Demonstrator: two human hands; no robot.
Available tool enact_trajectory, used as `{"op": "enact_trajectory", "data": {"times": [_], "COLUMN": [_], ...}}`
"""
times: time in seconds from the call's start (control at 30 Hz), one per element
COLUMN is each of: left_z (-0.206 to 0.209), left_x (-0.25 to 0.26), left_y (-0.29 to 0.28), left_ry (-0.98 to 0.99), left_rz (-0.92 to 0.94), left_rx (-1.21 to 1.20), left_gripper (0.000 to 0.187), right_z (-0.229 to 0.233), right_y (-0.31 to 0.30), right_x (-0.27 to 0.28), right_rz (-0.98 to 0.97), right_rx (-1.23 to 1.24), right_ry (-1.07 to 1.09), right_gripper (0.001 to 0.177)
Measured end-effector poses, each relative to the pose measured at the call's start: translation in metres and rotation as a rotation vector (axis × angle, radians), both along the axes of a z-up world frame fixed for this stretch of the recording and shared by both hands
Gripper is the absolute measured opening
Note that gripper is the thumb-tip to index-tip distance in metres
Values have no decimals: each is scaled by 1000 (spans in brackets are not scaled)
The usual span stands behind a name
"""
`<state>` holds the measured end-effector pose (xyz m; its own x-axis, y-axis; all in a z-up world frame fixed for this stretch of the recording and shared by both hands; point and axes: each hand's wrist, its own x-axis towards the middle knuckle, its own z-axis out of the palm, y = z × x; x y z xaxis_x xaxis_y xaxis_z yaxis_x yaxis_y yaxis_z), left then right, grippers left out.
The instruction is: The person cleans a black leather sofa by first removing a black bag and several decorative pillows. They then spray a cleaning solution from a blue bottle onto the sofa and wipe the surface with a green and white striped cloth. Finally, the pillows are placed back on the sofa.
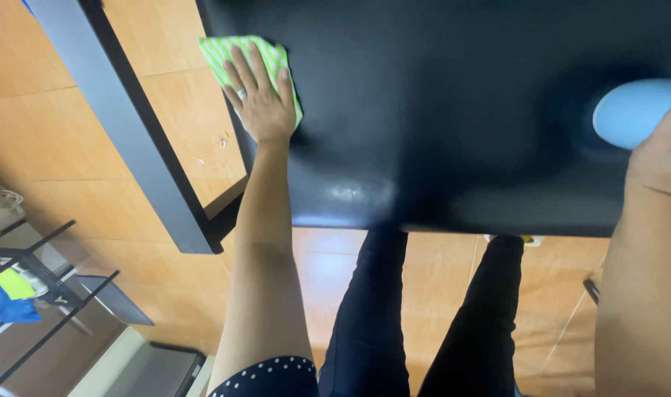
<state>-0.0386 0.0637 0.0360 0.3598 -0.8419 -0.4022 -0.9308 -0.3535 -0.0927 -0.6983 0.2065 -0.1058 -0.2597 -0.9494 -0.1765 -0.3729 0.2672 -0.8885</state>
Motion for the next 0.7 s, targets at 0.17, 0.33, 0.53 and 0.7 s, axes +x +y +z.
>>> {"op": "enact_trajectory", "data": {"times": [0.17, 0.33, 0.53, 0.7], "left_z": [-6, 8, 32, 45], "left_x": [-19, -145, -342, -455], "left_y": [113, 183, 177, 124], "left_ry": [-90, -41, 166, 304], "left_rz": [-126, -208, -498, -921], "left_rx": [-32, -86, 122, 194], "left_gripper": [77, 90, 92, 83], "right_z": [95, 116, 170, 192], "right_y": [-47, -65, -77, -45], "right_x": [70, 86, 72, 9], "right_rz": [188, -14, 230, 175], "right_rx": [-377, -325, -463, -233], "right_ry": [4, 199, 420, 200], "right_gripper": [24, 20, 30, 20]}}
